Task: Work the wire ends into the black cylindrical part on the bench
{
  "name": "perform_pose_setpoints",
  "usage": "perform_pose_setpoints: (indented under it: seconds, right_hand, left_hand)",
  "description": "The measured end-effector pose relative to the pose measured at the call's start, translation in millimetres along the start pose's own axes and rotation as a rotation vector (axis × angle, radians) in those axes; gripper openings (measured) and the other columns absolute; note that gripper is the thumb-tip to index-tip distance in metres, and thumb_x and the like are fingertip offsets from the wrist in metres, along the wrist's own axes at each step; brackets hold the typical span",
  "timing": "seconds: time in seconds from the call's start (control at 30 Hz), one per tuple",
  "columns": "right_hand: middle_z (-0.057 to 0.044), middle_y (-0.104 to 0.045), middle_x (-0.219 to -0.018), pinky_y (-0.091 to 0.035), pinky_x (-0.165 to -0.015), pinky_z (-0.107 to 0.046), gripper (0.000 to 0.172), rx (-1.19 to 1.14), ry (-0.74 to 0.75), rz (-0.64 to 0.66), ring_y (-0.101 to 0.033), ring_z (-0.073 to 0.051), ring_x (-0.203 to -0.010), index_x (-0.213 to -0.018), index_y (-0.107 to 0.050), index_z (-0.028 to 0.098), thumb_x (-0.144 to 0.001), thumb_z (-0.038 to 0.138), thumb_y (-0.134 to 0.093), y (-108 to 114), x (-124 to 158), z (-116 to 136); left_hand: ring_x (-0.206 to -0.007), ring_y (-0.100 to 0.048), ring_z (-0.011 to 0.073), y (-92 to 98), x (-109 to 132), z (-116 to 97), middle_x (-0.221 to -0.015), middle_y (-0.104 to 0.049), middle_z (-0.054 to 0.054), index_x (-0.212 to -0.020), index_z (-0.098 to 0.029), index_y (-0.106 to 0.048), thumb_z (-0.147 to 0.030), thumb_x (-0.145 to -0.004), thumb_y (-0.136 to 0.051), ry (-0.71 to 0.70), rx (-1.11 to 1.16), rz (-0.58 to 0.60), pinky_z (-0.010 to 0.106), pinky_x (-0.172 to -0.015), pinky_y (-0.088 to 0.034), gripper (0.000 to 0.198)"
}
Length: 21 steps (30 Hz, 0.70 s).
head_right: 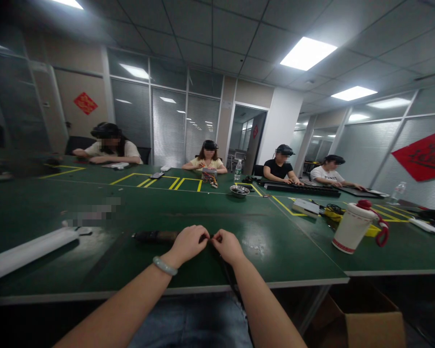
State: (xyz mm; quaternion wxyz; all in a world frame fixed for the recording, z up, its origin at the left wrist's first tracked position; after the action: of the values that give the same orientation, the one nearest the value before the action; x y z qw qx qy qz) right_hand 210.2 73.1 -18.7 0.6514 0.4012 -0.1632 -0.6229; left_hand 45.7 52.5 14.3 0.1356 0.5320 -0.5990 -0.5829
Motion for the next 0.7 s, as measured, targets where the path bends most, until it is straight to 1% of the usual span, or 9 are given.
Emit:
perform_pose_setpoints:
  seconds: [0.13, 0.33, 0.5, 0.7]
  right_hand:
    - [-0.001, -0.069, -0.076, -0.040, -0.058, -0.020, 0.010, -0.023, -0.008, 0.006, -0.060, -0.011, -0.065, -0.084, -0.066, 0.019, -0.080, 0.027, -0.061, -0.9, -0.4, -0.3]
    - [0.000, -0.069, -0.074, -0.040, -0.057, -0.020, 0.011, -0.026, -0.021, 0.005, -0.059, -0.011, -0.064, -0.082, -0.065, 0.019, -0.079, 0.029, -0.061, -0.1, -0.5, 0.4]
    - [0.000, -0.069, -0.074, -0.040, -0.057, -0.020, 0.012, -0.017, -0.034, 0.002, -0.060, -0.011, -0.064, -0.082, -0.066, 0.019, -0.079, 0.030, -0.061, 0.7, 0.6, 1.8]
    - [-0.001, -0.070, -0.077, -0.041, -0.060, -0.020, 0.012, -0.025, -0.030, -0.009, -0.062, -0.012, -0.068, -0.081, -0.065, 0.019, -0.079, 0.030, -0.061, 0.0, -0.5, 0.1]
  left_hand:
    - [-0.090, -0.057, 0.0194, 0.7, 0.3, 0.1, -0.091, -0.066, 0.002, -0.087, -0.022, -0.064, -0.028, -0.083, -0.057, 0.013, -0.006, 0.006, 0.032, -0.081, -0.040, 0.010]
    - [-0.086, -0.058, 0.0186, -1.0, -1.3, -0.7, -0.089, -0.065, 0.002, -0.086, -0.022, -0.063, -0.027, -0.083, -0.057, -0.033, -0.032, 0.001, 0.031, -0.078, -0.040, 0.009]
    - [-0.084, -0.058, 0.0187, -3.0, -2.6, -0.6, -0.086, -0.065, 0.003, -0.085, -0.021, -0.062, -0.024, -0.082, -0.057, -0.036, -0.041, -0.009, 0.031, -0.079, -0.040, 0.006]
    - [-0.082, -0.058, 0.0182, -2.2, -2.1, -0.2, -0.085, -0.064, 0.002, -0.083, -0.021, -0.061, -0.023, -0.082, -0.057, -0.039, -0.034, -0.007, 0.030, -0.077, -0.040, 0.004]
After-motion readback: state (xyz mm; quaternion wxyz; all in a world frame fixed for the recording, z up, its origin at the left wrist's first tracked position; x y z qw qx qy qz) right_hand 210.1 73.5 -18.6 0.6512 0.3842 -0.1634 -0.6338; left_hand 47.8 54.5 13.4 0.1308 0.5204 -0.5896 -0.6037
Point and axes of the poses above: each hand's wrist, its own x-axis away from the middle knuckle, its own y-axis out of the back of the hand, z = x × y, the point moved 4 cm from there along -x, towards the middle knuckle
